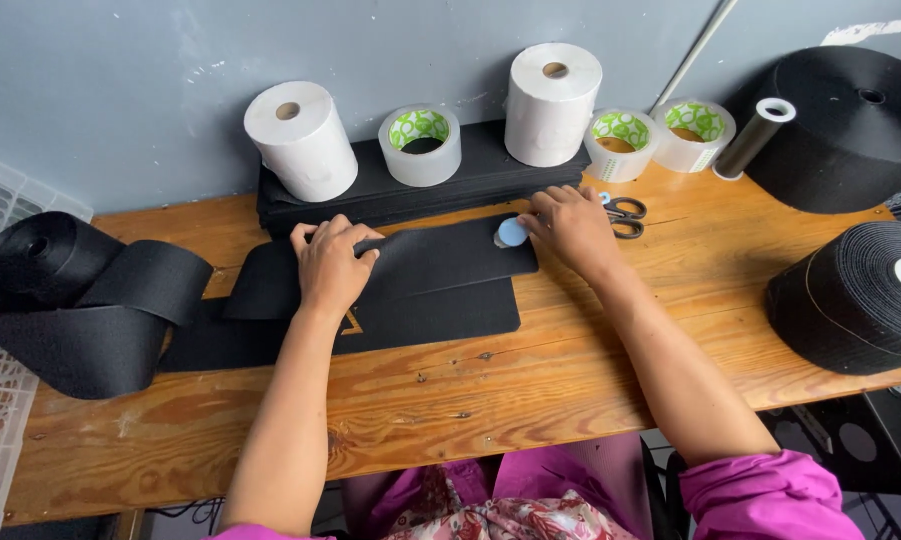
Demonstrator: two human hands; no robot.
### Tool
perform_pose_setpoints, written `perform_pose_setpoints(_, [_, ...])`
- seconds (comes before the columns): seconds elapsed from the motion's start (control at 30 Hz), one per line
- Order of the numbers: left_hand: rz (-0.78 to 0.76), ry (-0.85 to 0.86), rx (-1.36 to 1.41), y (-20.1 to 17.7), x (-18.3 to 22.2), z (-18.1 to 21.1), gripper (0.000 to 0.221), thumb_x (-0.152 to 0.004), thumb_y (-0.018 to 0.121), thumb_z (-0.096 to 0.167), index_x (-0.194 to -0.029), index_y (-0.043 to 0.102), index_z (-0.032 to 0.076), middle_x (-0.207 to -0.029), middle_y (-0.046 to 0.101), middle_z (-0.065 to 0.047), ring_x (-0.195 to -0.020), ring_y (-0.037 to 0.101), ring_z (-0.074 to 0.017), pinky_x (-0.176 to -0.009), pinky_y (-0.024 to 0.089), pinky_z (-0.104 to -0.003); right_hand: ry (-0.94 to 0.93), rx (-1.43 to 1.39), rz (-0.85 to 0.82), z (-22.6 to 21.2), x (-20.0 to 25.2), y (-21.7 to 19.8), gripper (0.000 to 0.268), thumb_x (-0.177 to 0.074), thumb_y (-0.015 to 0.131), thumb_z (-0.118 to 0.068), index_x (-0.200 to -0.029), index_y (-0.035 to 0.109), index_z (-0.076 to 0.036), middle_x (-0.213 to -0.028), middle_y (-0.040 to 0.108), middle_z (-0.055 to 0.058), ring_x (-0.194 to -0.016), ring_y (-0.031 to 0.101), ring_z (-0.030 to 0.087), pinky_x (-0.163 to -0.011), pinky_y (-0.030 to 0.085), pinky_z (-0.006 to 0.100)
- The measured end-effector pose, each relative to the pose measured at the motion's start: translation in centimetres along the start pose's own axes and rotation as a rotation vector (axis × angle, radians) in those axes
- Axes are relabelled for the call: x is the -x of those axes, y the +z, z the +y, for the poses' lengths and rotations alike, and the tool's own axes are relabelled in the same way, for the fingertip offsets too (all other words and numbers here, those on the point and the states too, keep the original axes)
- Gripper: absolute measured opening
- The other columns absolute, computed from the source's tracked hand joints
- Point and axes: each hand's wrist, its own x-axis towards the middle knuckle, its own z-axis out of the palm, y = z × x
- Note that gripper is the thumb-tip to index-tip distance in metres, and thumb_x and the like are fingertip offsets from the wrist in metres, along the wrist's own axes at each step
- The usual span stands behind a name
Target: Measuring, cutting, and marking black fabric strips on a workbench.
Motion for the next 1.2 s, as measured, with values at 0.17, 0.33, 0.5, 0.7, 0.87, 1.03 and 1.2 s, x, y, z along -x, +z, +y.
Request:
perform_pose_setpoints(0.17, [0.012, -0.001, 0.023, 0.4, 0.1, -0.1, 0.018, -0.082, 0.079, 0.013, -0.098, 0.076, 0.021, -0.089, 0.06, 0.0, -0.094, 0.062, -0.0192, -0.11, 0.024, -0.05, 0.014, 0.221, 0.132, 2.9, 0.5, 1.0, 0.02, -0.09, 0.078, -0.039, -0.091, 0.064, -0.025, -0.081, 0.06, -0.004, -0.085, 0.067, 0.018, -0.086, 0.045, 0.034])
perform_pose_setpoints(0.33, [-0.002, -0.022, 0.072, 0.4, 0.1, 0.0, 0.019, -0.081, 0.08, 0.014, -0.098, 0.077, 0.021, -0.09, 0.062, 0.0, -0.095, 0.063, -0.0204, -0.109, 0.028, -0.05, 0.019, -0.075, 0.033, -2.1, -0.7, -2.1, 0.019, -0.1, 0.07, -0.042, -0.1, 0.067, -0.024, -0.085, 0.06, -0.004, -0.089, 0.066, 0.018, -0.083, 0.045, 0.034])
perform_pose_setpoints(0.5, [0.005, -0.023, 0.111, 0.6, 0.0, 0.1, 0.021, -0.081, 0.081, 0.016, -0.101, 0.077, 0.021, -0.09, 0.06, -0.001, -0.095, 0.063, -0.0213, -0.105, 0.034, -0.048, -0.004, 0.064, -0.059, -0.8, 0.1, 1.2, 0.018, -0.096, 0.071, -0.039, -0.104, 0.067, -0.023, -0.086, 0.059, -0.003, -0.089, 0.066, 0.019, -0.082, 0.045, 0.034])
perform_pose_setpoints(0.7, [0.041, 0.057, 0.183, 0.9, 0.3, 1.1, 0.028, -0.082, 0.081, 0.018, -0.11, 0.075, 0.019, -0.091, 0.058, -0.002, -0.093, 0.063, -0.0232, -0.095, 0.042, -0.044, -0.011, 0.007, 0.055, -1.7, -0.4, -1.2, 0.024, -0.101, 0.068, -0.043, -0.117, 0.064, -0.025, -0.089, 0.06, -0.002, -0.09, 0.068, 0.02, -0.08, 0.048, 0.034])
perform_pose_setpoints(0.87, [0.045, 0.124, 0.223, 1.5, 0.6, 2.3, 0.035, -0.083, 0.082, 0.02, -0.116, 0.072, 0.015, -0.093, 0.057, -0.005, -0.094, 0.064, -0.0263, -0.092, 0.044, -0.043, -0.144, -0.184, -0.045, -6.3, -0.4, -0.6, 0.032, -0.093, 0.071, -0.04, -0.117, 0.066, -0.019, -0.092, 0.065, 0.004, -0.093, 0.069, 0.026, -0.081, 0.052, 0.04])
perform_pose_setpoints(1.03, [-0.076, 0.135, 0.165, 0.4, 0.5, 1.9, 0.04, -0.088, 0.076, 0.024, -0.126, 0.066, 0.014, -0.094, 0.06, -0.007, -0.094, 0.066, -0.0287, -0.089, 0.048, -0.043, -0.01, -0.067, -0.231, -2.4, 0.9, 2.6, 0.026, -0.103, 0.062, -0.044, -0.109, 0.07, -0.019, -0.09, 0.062, 0.002, -0.093, 0.068, 0.026, -0.082, 0.051, 0.038])
perform_pose_setpoints(1.2, [-0.258, -0.086, 0.112, -3.8, 0.7, 0.6, 0.033, -0.088, 0.073, 0.031, -0.116, 0.073, 0.014, -0.097, 0.068, -0.011, -0.099, 0.068, -0.0322, -0.092, 0.047, -0.046, 0.058, -0.001, -0.293, -0.9, 0.8, 0.8, 0.031, -0.103, 0.06, -0.047, -0.109, 0.07, -0.018, -0.09, 0.064, 0.006, -0.095, 0.07, 0.03, -0.084, 0.051, 0.043])
